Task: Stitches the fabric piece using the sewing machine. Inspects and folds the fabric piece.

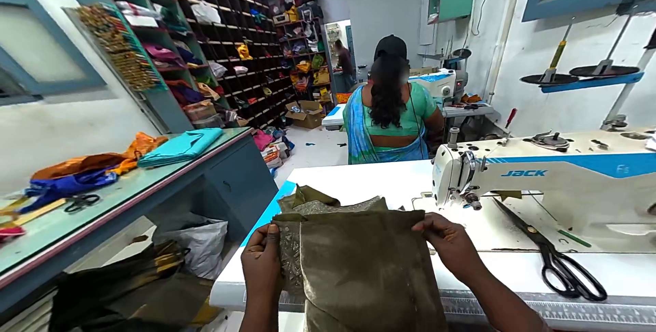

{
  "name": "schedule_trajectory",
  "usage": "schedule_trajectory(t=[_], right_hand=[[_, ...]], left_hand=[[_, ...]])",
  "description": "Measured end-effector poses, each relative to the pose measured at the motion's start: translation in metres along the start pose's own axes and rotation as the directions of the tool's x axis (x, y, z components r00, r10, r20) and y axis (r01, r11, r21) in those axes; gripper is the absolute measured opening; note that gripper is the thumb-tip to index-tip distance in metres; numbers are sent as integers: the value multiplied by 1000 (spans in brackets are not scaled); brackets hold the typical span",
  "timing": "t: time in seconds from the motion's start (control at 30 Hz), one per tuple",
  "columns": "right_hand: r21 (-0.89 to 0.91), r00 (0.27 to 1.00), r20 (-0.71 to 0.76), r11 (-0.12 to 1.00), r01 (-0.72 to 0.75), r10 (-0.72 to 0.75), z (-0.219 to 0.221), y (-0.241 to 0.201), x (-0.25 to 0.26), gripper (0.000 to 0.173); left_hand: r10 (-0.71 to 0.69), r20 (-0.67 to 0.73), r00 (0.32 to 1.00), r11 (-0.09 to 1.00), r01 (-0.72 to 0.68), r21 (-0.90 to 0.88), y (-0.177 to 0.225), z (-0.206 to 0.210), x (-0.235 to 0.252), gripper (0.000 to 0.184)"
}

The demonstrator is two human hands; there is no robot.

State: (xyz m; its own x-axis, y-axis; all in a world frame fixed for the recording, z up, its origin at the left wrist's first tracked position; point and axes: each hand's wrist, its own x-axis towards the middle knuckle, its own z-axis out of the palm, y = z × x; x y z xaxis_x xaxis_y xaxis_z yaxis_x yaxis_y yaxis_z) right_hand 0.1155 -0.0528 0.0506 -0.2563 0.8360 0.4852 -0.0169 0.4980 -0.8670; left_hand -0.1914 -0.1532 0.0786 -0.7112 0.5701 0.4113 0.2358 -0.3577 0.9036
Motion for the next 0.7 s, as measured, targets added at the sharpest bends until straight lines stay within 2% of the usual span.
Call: schedule_trajectory(t=[0.1,0.2,0.27,0.33,0.4,0.47,0.57,0.7], right_hand=[[19,994,92,999,51,-53,0,-12,-8,19],[224,952,172,951,212,-252,-4,-44,-20,23],[304,923,171,910,283,-344,-11,-62,-21,27],[194,957,81,946,259,-278,-18,-58,-15,23],[29,985,-37,985,170,-169,-19,-39,-8,16],[-57,991,-110,995,76,-82,-18,-18,-5,8],[-75,989,-150,997,-21,9,-16,-2,-9,7],[-37,976,-211,997,-61,52,-14,3,-11,10]], left_hand=[[141,-10,990,990,-141,22,16,-5,-2,10],[293,-7,956,956,-293,12,39,-13,-6,10],[340,-24,940,940,-340,-28,51,-15,-9,13],[316,-38,948,948,-317,-20,54,-14,-8,12],[229,-14,973,972,-228,54,46,-12,-7,9],[136,22,990,985,-137,108,33,-8,-7,11],[53,47,998,993,-57,103,13,-2,-7,12],[-29,53,998,998,26,55,8,3,-6,12]])
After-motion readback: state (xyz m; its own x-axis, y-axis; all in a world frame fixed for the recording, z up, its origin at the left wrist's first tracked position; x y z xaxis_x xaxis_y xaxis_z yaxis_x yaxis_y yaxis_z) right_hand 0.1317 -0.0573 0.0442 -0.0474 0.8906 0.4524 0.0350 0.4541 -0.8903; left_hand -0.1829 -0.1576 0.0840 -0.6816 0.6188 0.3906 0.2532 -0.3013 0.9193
